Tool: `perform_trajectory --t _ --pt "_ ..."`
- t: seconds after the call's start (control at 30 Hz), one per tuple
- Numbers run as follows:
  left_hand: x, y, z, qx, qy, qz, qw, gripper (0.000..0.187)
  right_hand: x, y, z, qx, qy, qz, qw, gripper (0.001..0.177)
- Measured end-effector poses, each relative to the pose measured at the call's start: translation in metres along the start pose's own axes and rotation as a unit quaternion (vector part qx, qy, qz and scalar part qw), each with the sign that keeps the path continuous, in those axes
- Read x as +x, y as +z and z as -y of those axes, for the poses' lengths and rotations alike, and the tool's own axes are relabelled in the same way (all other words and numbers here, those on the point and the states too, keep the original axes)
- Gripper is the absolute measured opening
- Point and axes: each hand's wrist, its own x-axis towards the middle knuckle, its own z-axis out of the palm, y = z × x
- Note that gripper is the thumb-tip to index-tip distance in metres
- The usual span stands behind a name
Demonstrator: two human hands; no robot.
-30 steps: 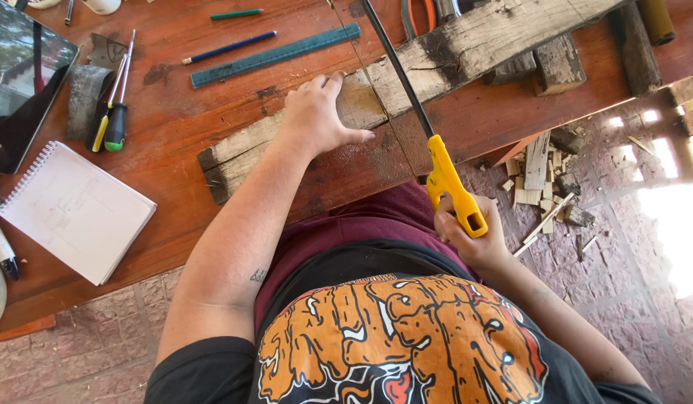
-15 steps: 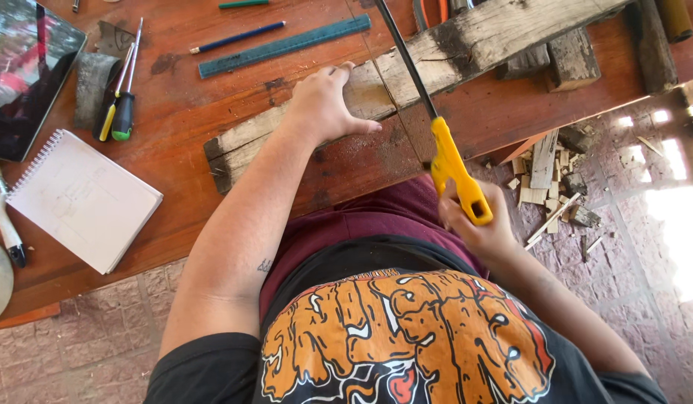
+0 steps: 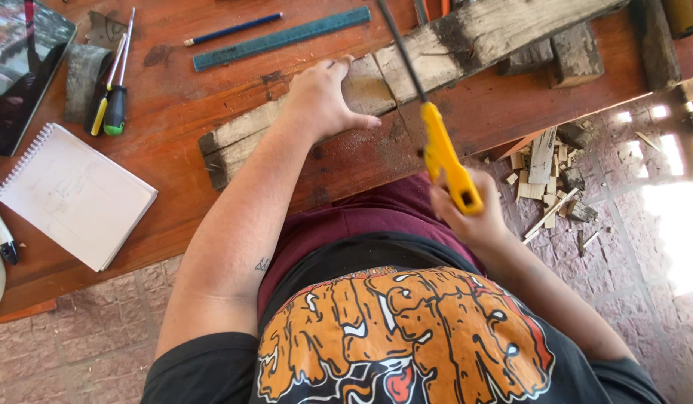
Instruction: The person uses a yellow hand saw to cut a piece of wood on a workbench. They hold the wood steady with their left hand while sawing with their right hand, completing the cut by the end of the clip.
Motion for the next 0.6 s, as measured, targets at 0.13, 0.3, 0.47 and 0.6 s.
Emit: perform_trajectory --t 0.13,0.3,0.47,0.6 --pt "0.010 0.006 0.009 -0.019 0.034 -0.032 0.999 0.134 -0.025 -0.004 0.023 0.054 -0.002 0.008 0.999 0.025" --pt "0.005 0.001 -0.002 0.019 0.021 -0.012 1.000 0.134 0.037 0.008 -0.015 0.054 -0.047 -0.027 0.997 0.023" --pt "0.010 0.004 0.009 0.009 0.044 -0.040 0.998 0.130 0.072 0.013 -0.006 0.080 -0.023 -0.014 0.996 0.028" --pt "0.003 -0.003 0.004 0.002 0.005 0.016 1.000 0.133 -0.004 0.003 -0.001 0.006 -0.016 -0.017 1.000 0.024"
